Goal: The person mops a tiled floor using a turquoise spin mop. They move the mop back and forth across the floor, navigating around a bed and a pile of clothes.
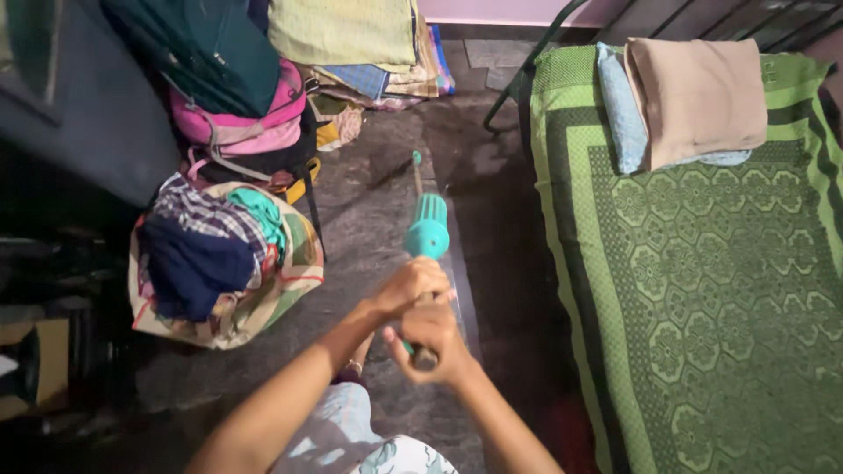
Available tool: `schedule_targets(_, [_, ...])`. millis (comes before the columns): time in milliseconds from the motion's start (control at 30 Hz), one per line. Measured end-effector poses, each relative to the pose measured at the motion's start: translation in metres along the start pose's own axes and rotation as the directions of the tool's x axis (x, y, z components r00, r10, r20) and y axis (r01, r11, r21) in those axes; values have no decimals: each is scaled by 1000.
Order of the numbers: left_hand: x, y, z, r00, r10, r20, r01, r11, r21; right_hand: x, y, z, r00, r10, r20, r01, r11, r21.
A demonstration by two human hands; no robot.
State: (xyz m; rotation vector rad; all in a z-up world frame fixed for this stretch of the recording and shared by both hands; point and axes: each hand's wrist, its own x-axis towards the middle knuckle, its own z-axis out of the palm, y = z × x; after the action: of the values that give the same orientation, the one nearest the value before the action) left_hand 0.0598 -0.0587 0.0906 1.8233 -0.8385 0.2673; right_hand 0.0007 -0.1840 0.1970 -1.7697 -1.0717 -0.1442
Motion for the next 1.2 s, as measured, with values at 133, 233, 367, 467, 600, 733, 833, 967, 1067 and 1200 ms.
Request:
schedule_targets(133, [30, -84, -15, 997, -48, -53, 50, 998, 45, 46, 79, -4, 991, 29, 127, -26, 999, -20])
schedule_targets(233, [47, -121, -16, 987, -92, -132, 100, 994, 52, 67, 114, -4, 993, 36, 111, -30, 998, -53])
schedule_targets(367, [54, -113, -7, 964, -67, -258, 85, 995, 58, 70, 108, -12, 999, -14, 51, 19, 995, -93])
schedule_targets(467, [45, -78, -4, 992, -87, -97, 88, 996, 9, 53, 70, -21, 999, 11, 36, -6, 990, -141])
schedule_targets(600, [25, -10, 15, 997, -47, -56, 46, 999, -23, 17, 0, -25, 997, 66, -32, -69, 994, -90])
schedule_targets(733, [-14, 72, 26, 998, -29, 56, 32, 999, -43, -30, -84, -17, 986, 139, -89, -144, 988, -50])
schedule_targets(833, [-45, 141, 39, 993, 5, 118, 1, 999, -50, -69, -149, -6, 986, 101, -135, -111, 991, -70])
schedule_targets(967, [-95, 224, 45, 979, 22, 201, 5, 991, -132, -118, -228, 14, 983, 126, -135, -134, 990, -52])
schedule_targets(1067, [-123, 266, 48, 951, 44, 305, 11, 984, -176, -141, -265, 29, 985, 50, -164, -62, 996, -68])
schedule_targets(1200, [-145, 278, 59, 949, 76, 306, -10, 977, -212, -160, -284, 41, 981, 53, -188, -57, 998, -19])
